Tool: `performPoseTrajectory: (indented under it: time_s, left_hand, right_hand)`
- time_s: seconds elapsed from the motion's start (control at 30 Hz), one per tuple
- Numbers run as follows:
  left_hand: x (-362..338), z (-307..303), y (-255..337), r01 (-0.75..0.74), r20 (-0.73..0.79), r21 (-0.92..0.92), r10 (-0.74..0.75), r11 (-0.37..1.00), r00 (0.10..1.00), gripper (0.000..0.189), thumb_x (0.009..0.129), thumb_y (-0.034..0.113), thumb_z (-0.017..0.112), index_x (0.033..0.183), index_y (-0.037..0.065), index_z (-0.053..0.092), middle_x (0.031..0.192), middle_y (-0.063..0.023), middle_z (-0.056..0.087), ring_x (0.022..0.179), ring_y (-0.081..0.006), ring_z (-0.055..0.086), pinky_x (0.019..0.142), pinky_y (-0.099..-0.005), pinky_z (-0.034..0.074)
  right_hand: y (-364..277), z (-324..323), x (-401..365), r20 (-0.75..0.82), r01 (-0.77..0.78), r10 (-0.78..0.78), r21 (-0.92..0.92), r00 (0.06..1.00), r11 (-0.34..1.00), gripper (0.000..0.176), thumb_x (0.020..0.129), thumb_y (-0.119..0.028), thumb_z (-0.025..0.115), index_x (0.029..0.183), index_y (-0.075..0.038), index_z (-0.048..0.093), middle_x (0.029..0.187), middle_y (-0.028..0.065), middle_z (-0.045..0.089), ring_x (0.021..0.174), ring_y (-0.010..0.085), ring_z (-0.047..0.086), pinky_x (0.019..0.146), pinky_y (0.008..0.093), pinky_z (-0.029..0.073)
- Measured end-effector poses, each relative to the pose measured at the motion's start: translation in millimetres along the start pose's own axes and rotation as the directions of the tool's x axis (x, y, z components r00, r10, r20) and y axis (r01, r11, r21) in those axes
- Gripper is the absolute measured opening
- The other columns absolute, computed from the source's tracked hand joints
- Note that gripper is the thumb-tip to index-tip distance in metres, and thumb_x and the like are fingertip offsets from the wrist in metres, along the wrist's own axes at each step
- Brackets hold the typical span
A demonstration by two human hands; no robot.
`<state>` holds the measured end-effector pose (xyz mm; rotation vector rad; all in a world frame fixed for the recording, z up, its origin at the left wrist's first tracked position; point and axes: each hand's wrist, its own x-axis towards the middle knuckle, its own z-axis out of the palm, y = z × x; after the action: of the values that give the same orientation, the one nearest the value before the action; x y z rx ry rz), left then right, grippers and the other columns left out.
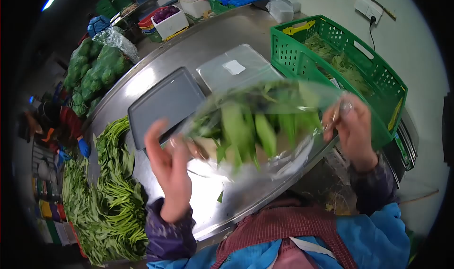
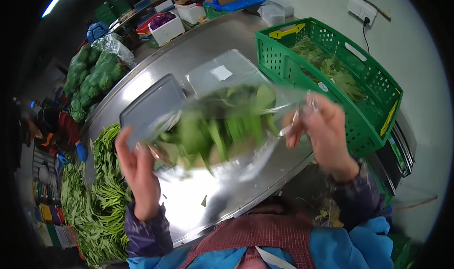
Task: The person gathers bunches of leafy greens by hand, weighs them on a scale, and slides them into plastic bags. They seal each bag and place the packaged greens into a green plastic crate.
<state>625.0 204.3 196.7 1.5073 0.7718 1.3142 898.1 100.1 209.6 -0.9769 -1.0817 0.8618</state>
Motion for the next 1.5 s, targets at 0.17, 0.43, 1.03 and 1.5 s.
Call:
performPoseTrajectory:
  time_s: [0.17, 0.43, 1.03, 1.5]
  left_hand:
    - [35.9, -20.5, 34.4, 0.17, 0.097, -0.184, -0.154, 0.968, 0.983, 0.04, 0.087, 0.004, 0.043, 0.126, 0.003, 0.038, 0.082, -0.0037, 0.055, 0.063, -0.0048, 0.05, 0.055, -0.0199, 0.043]
    - [48.7, -54.8, 17.4, 0.138, 0.291, -0.406, -0.015, 0.904, 0.957, 0.054, 0.079, 0.01, 0.057, 0.129, 0.002, 0.036, 0.081, -0.0057, 0.06, 0.062, -0.0026, 0.052, 0.056, -0.0181, 0.043]
    - [24.7, 4.9, -204.7, 0.797, 0.471, -0.256, -0.65, 0.547, 0.597, 0.056, 0.085, 0.04, 0.05, 0.124, 0.0, 0.041, 0.116, -0.0163, 0.051, 0.088, -0.0235, 0.055, 0.077, -0.0353, 0.048]
    - [32.0, -11.5, -196.6, 0.853, 0.515, -0.438, -0.699, 0.282, 0.496, 0.063, 0.087, 0.049, 0.044, 0.127, 0.001, 0.038, 0.12, -0.017, 0.049, 0.102, -0.0316, 0.052, 0.085, -0.0403, 0.047]
  right_hand:
    - [-42.5, 3.8, 49.9, -0.021, -0.133, 0.132, -0.148, 0.991, 0.98, 0.019, 0.088, -0.02, 0.046, 0.079, -0.003, 0.049, 0.066, 0.0061, 0.054, 0.049, 0.0086, 0.048, 0.042, 0.0202, 0.038]
    - [-64.1, 8.2, 56.2, 0.143, -0.295, 0.31, -0.113, 0.94, 0.949, 0.019, 0.082, -0.018, 0.056, 0.074, -0.005, 0.046, 0.06, -0.0011, 0.045, 0.045, 0.0052, 0.041, 0.04, 0.0187, 0.033]
    - [-86.1, 41.8, 124.9, 0.266, 0.172, 0.05, -0.742, 0.963, 0.647, 0.036, 0.072, -0.021, 0.067, 0.101, -0.003, 0.057, 0.096, 0.0043, 0.058, 0.095, 0.0177, 0.053, 0.086, 0.032, 0.039]
    - [16.8, -18.1, 130.8, 0.693, 0.681, 0.019, -0.713, 0.721, 0.165, 0.047, 0.069, -0.012, 0.062, 0.113, -0.004, 0.046, 0.099, 0.0105, 0.056, 0.092, 0.0241, 0.053, 0.077, 0.0344, 0.041]
